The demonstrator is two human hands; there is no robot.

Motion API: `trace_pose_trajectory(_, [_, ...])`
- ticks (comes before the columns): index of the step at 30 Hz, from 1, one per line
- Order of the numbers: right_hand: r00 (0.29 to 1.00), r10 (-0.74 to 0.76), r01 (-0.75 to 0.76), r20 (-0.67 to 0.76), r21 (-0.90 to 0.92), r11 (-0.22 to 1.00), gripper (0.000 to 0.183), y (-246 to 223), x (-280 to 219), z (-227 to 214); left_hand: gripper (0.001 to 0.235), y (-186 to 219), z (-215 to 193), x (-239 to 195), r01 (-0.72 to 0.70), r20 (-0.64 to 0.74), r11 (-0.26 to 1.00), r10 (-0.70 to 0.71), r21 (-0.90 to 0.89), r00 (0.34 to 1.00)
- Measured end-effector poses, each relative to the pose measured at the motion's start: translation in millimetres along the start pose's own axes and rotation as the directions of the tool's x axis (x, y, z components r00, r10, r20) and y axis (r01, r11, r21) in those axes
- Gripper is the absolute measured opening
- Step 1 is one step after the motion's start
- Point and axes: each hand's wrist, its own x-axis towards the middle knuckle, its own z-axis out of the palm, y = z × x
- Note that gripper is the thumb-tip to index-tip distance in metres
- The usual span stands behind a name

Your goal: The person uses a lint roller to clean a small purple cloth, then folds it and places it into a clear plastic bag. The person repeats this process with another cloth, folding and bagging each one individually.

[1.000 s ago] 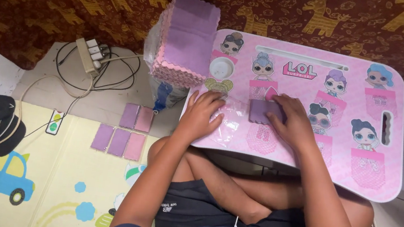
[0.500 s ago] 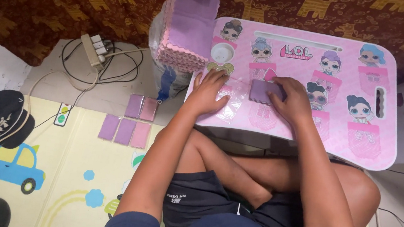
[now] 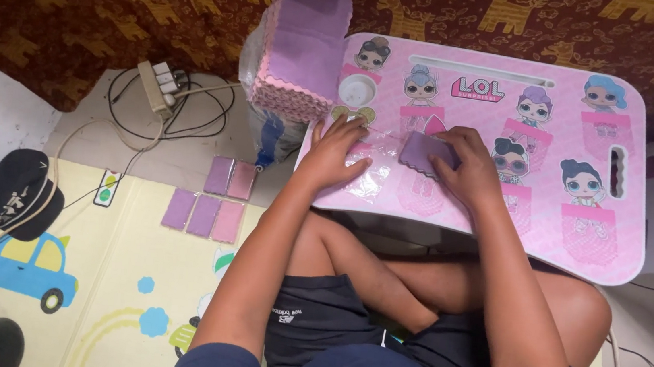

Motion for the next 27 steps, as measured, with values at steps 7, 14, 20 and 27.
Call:
trace_pose_trajectory(7, [0.997,0.059,-0.061,0.044,0.045,0.997,0.047,-13,7,-9,0.054,7,-4,-3,-0.014,-0.058,0.999,0.012,-0.031,0.998])
trace_pose_trajectory(14, [0.900,0.380,-0.328,0.214,-0.241,0.913,0.057,-30,13,-10,0.046,11,-8,-5,-0.011,-0.087,0.999,0.009,-0.032,0.996])
trace_pose_trajectory(20, [0.842,0.474,-0.454,0.257,-0.136,0.880,0.066,-54,18,-27,0.048,10,-3,-6,-0.033,-0.092,0.999,0.033,0.003,0.995])
trace_pose_trajectory(27, [0.820,0.533,-0.553,0.209,0.046,0.832,0.049,-54,8,-69,0.049,35,4,-3,-0.100,-0.034,0.995,0.100,0.011,0.994])
